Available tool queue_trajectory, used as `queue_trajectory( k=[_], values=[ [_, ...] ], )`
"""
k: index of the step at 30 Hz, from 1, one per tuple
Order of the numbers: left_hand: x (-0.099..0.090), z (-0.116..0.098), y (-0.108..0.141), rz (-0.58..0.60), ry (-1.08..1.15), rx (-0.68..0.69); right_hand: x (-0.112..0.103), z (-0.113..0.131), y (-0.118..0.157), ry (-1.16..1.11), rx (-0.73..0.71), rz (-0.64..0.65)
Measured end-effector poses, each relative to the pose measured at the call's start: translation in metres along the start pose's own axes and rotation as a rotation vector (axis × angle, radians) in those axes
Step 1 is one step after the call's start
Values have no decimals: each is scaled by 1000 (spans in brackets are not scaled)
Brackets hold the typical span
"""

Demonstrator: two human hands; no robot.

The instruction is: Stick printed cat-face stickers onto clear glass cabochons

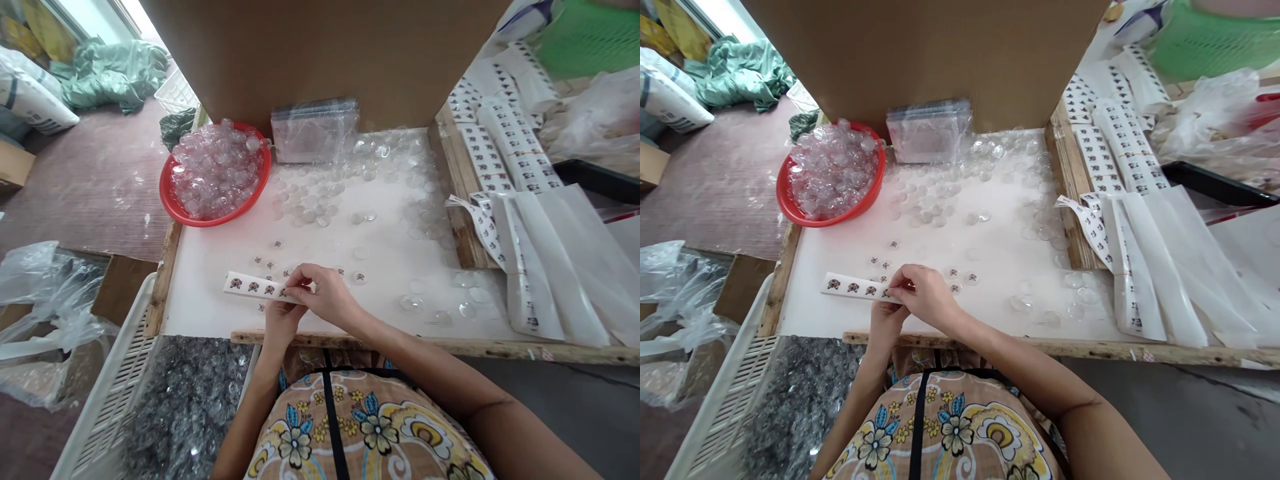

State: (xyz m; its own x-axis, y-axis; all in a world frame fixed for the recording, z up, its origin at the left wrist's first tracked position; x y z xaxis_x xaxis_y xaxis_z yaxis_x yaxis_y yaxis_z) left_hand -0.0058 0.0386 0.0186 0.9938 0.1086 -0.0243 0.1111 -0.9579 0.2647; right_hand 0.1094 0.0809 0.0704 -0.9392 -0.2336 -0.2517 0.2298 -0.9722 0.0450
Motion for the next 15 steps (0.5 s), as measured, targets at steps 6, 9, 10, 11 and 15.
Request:
queue_trajectory(
  k=[6, 9, 10, 11, 15],
  values=[
    [-2, 2, -1, -19, -26, -6, 4, -3, 0, 50, -37, 14],
    [-2, 2, -2, -11, -51, 3, 8, -3, 1, 92, -121, -22],
    [-3, 1, -3, -9, -60, 3, 10, -1, 3, 125, -176, -42],
    [-4, 1, -4, -14, -66, 4, 12, 2, 5, 165, -239, -64],
    [-10, 0, -6, -66, -62, 0, 12, 18, 13, 197, -450, -101]
  ],
)
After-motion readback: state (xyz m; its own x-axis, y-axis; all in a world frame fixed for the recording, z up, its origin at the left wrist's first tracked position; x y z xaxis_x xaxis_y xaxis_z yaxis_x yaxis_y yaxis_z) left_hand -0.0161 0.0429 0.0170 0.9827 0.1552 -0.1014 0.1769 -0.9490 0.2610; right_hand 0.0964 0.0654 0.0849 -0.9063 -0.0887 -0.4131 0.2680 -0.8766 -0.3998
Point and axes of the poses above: each hand's wrist, its own y-axis away from the middle knuckle, its own x-axis out of the palm, z = x × y, the point moved 5 cm from there along -y, towards the middle knuckle, and after that the axes turned 3 degrees about -z, right-handed, at the moved point
